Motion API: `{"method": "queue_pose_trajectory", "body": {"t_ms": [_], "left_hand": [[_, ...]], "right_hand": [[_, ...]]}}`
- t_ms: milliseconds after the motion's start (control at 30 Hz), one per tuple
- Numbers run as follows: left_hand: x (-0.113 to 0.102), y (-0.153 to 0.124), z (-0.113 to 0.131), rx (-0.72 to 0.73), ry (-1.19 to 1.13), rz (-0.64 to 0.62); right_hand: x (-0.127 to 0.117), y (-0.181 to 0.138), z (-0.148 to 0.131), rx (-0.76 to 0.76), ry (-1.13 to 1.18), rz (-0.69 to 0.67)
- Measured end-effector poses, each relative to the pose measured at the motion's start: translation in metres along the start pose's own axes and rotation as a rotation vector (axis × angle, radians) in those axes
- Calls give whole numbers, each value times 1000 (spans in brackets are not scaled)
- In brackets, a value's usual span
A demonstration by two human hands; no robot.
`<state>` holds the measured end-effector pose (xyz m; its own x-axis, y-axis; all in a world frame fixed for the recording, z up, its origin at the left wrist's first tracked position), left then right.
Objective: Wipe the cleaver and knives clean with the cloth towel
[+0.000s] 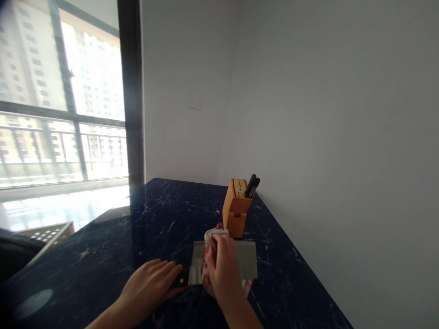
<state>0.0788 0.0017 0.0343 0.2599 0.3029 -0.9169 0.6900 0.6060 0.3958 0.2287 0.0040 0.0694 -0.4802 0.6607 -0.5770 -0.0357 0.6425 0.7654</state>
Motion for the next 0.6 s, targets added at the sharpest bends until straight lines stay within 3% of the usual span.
{"method": "queue_pose_trajectory", "body": {"t_ms": [233, 300, 600], "left_hand": [[5, 0, 3, 48, 6, -14], [4, 0, 2, 47, 3, -2], [-11, -4, -13, 40, 36, 125]], "right_hand": [[9, -9, -41, -181, 20, -201], [10, -9, -42, -179, 21, -202], [-6, 8, 22, 12, -63, 33]]}}
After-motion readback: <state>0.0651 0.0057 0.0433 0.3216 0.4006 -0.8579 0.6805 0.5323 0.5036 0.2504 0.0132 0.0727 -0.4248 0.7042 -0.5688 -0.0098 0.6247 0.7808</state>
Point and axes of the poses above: each hand's wrist, its own y-axis towards the middle knuckle, its own x-axis out of the palm, z = x × y, the point moved 6 cm from there along y, towards the middle knuckle, and after that the axes turned 12 degrees about -y, right-handed, at the moved point
